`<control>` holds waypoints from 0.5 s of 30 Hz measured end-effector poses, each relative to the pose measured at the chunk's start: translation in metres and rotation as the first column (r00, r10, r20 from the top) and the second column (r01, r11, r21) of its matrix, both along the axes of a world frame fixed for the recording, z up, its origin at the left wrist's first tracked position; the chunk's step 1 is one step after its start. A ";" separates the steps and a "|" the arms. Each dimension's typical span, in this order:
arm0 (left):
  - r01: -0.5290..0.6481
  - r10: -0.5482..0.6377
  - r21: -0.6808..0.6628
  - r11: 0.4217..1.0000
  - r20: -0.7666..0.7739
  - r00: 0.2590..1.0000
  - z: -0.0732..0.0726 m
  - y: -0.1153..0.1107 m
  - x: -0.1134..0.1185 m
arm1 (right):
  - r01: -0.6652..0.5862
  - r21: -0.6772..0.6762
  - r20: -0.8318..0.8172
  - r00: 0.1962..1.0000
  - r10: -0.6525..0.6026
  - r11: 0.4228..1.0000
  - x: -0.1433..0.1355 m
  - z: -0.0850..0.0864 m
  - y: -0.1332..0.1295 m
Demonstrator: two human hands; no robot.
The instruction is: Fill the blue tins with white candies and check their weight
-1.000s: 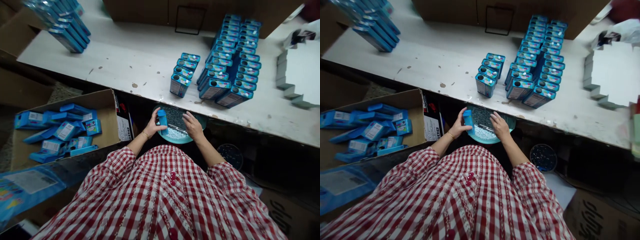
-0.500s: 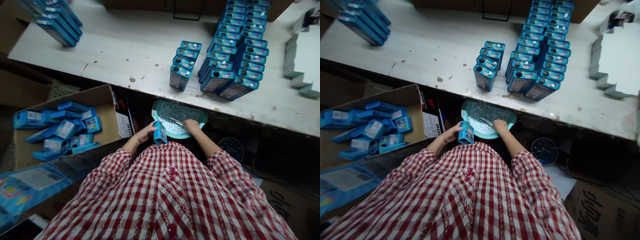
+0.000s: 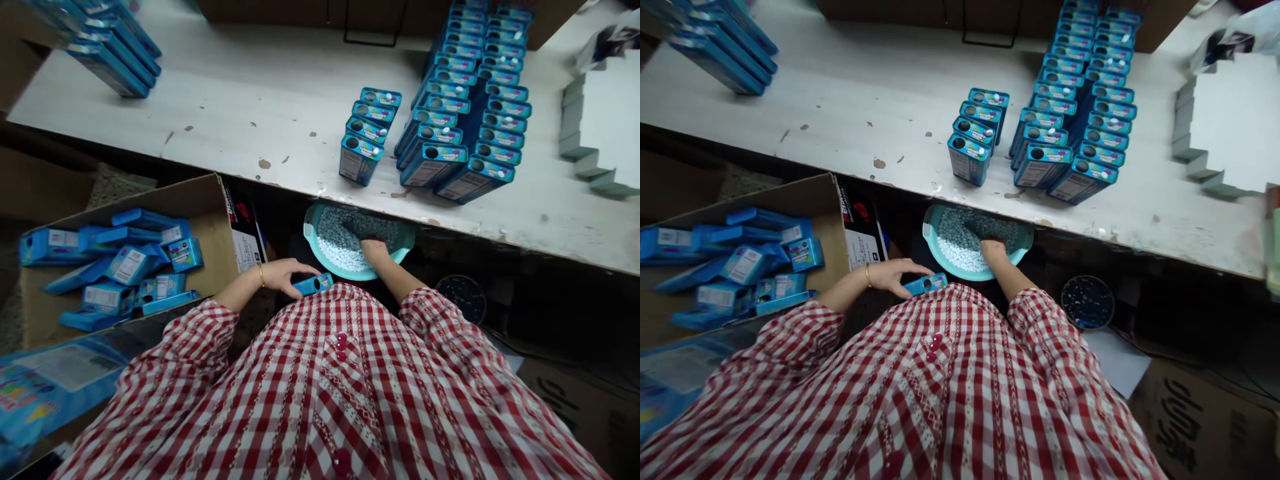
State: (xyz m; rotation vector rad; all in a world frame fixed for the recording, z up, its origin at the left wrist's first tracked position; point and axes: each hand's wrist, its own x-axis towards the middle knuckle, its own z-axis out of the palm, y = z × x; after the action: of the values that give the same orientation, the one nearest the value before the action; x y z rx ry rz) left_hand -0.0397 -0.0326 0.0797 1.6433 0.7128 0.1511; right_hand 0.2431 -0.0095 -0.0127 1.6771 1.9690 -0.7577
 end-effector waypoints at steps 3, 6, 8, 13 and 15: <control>-0.049 0.052 0.048 0.998 -0.073 0.996 -0.006 -0.018 0.006 | 0.082 -0.080 -0.068 0.994 -0.087 0.993 -0.003 -0.009 -0.003; -0.253 0.255 0.040 0.967 -0.074 0.964 -0.016 -0.026 0.009 | 0.141 -0.180 -0.210 0.961 -0.178 0.974 0.004 -0.015 0.002; -0.444 0.444 0.014 0.896 -0.020 0.896 -0.024 -0.023 0.008 | 0.198 -0.223 -0.302 0.917 -0.261 0.954 0.011 -0.017 0.005; -0.705 0.698 0.084 0.704 0.100 0.709 -0.039 0.003 0.009 | 0.365 -0.224 -0.504 0.750 -0.428 0.904 0.031 -0.005 0.005; -0.722 0.712 0.149 0.676 0.119 0.692 -0.043 0.015 0.016 | 0.406 -0.210 -0.574 0.685 -0.448 0.889 0.042 0.010 0.004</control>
State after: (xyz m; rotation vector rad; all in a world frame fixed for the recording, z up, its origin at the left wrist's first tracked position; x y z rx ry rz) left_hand -0.0233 -0.0177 0.0366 1.4335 1.3196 0.8547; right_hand 0.2855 -0.0059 -0.0024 2.0630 1.8886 -1.7145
